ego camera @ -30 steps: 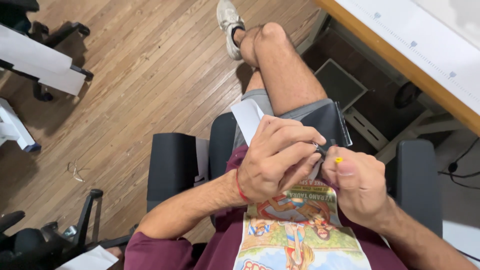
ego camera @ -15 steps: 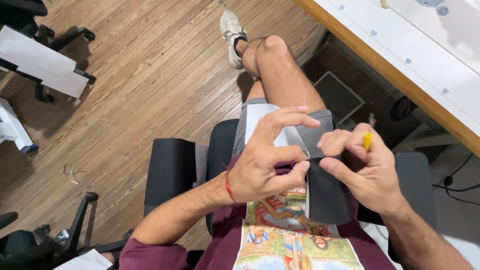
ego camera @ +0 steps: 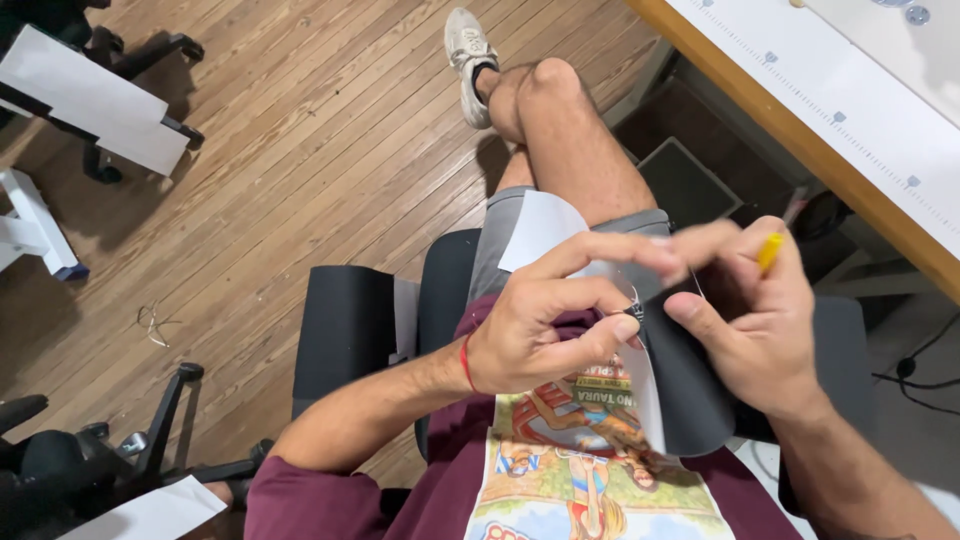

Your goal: Refining the edge of a black leather piece using a small hand tool

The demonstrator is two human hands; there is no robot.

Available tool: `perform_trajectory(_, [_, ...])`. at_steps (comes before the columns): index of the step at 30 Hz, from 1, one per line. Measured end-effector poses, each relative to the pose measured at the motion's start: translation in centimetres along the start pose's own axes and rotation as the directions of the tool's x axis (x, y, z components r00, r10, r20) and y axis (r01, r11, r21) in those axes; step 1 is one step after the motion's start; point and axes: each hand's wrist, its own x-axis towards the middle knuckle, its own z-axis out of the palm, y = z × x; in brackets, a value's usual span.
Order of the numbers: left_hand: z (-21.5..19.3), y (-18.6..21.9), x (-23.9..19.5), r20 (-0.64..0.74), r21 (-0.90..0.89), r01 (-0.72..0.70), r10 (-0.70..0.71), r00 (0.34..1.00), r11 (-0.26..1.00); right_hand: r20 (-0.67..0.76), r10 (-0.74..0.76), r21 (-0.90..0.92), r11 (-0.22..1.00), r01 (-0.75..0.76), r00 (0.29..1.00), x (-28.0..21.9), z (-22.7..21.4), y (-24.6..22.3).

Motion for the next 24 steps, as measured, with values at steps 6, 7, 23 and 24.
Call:
perform_trajectory(6, [1.0, -0.3, -0.4, -0.162, 0.171, -0.043, 0.071, 0.984, 0.984, 0.053, -0.283, -0.719, 0.655, 0.233, 0.958, -0.3, -0.9, -5.6])
perform_trajectory(7, [1.0, -0.3, -0.4, -0.171, 0.173, -0.037, 0.067, 0.983, 0.984, 0.061, -0.279, -0.714, 0.658, 0.237, 0.958, -0.6, -0.7, -6.1])
perform_trajectory(23, [1.2, -0.6, -0.5, -0.091, 0.337, -0.18, 0.222, 0.971, 0.924, 0.34, -0.278, -0.798, 0.42, 0.432, 0.898, -1.5, 0.9, -6.0])
perform_trajectory(24, [1.2, -0.6, -0.4, -0.092, 0.331, -0.182, 0.224, 0.97, 0.926, 0.34, -0.289, -0.804, 0.405, 0.436, 0.895, -1.5, 0.9, -6.0])
